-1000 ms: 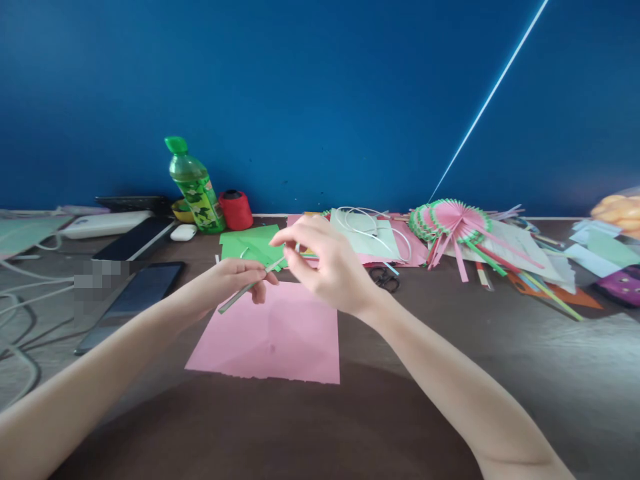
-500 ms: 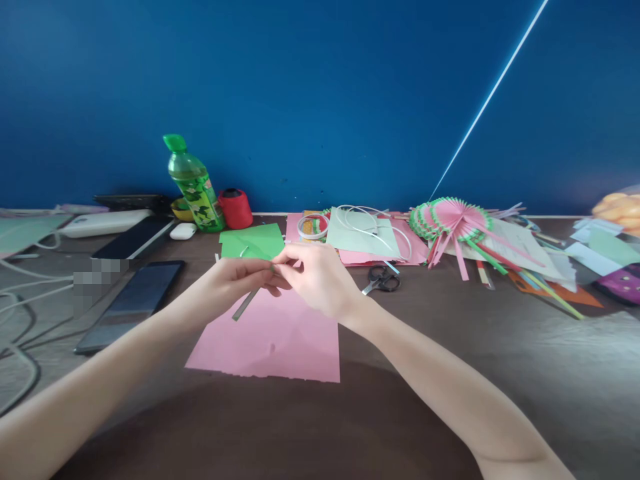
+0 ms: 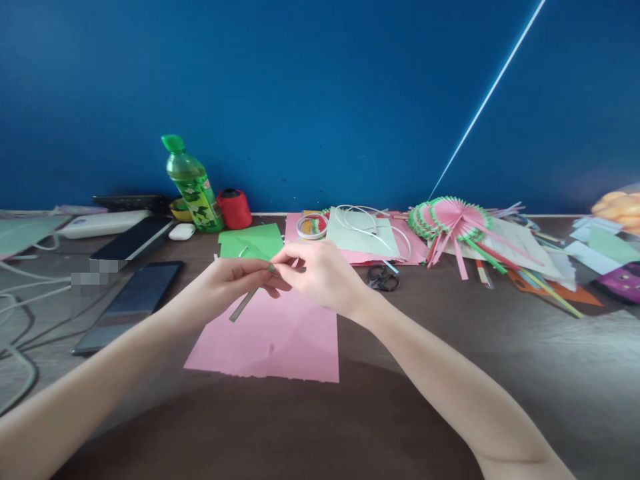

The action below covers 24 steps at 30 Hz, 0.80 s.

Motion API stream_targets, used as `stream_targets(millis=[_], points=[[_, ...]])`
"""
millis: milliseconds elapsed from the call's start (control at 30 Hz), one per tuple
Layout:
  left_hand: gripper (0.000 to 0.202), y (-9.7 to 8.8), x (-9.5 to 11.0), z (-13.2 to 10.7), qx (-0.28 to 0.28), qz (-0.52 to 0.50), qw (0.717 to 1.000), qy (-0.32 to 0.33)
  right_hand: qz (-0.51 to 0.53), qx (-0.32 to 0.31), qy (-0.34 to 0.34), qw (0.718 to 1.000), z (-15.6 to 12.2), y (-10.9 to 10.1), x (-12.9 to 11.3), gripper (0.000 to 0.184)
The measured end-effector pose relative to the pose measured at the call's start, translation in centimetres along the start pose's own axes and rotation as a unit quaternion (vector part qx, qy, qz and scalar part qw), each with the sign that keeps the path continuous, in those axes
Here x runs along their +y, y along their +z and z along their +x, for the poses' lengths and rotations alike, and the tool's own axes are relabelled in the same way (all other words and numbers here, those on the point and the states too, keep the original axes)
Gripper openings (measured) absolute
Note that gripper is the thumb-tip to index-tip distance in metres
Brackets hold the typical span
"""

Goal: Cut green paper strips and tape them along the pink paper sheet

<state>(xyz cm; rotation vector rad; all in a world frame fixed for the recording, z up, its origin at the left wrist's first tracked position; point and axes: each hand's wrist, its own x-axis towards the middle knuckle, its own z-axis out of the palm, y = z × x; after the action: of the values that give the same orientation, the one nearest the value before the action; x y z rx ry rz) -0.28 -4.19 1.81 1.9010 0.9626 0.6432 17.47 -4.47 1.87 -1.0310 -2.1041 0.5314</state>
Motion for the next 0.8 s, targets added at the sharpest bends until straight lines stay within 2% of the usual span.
stream_targets(millis=[200,333,433,533,633,733,800], points=[[0.027,0.1,0.0,-0.1,-0.01,-0.014,1.0,0.004,-0.062,0.018,-0.063,0.996,-0.1,0.4,0.7,0.016],[0.026,0.3,0.0,-0.1,0.008,0.019,1.0,-0.006,-0.125,0.046,-0.112,0.985,-0.1,0.9,0.8,0.016],[0.025,0.3,0.0,-0.1,0.015,0.033,0.999,-0.018,-0.135,0.057,-0.125,0.981,-0.1,1.0,0.8,0.015],[0.025,0.4,0.1,-0.1,0.014,0.021,1.0,-0.015,-0.117,0.061,-0.116,0.984,-0.1,1.0,0.9,0.015],[0.025,0.3,0.2,-0.1,0.001,-0.011,1.0,-0.007,-0.075,0.055,-0.079,0.992,0.0,0.7,0.8,0.014],[0.026,0.2,0.1,-0.1,-0.002,-0.031,0.999,-0.022,-0.04,0.059,-0.036,0.997,0.1,0.2,0.8,0.012],[0.026,0.2,-0.2,0.0,0.004,-0.03,0.999,-0.039,-0.034,0.083,-0.015,0.996,0.3,-0.3,1.0,0.011]])
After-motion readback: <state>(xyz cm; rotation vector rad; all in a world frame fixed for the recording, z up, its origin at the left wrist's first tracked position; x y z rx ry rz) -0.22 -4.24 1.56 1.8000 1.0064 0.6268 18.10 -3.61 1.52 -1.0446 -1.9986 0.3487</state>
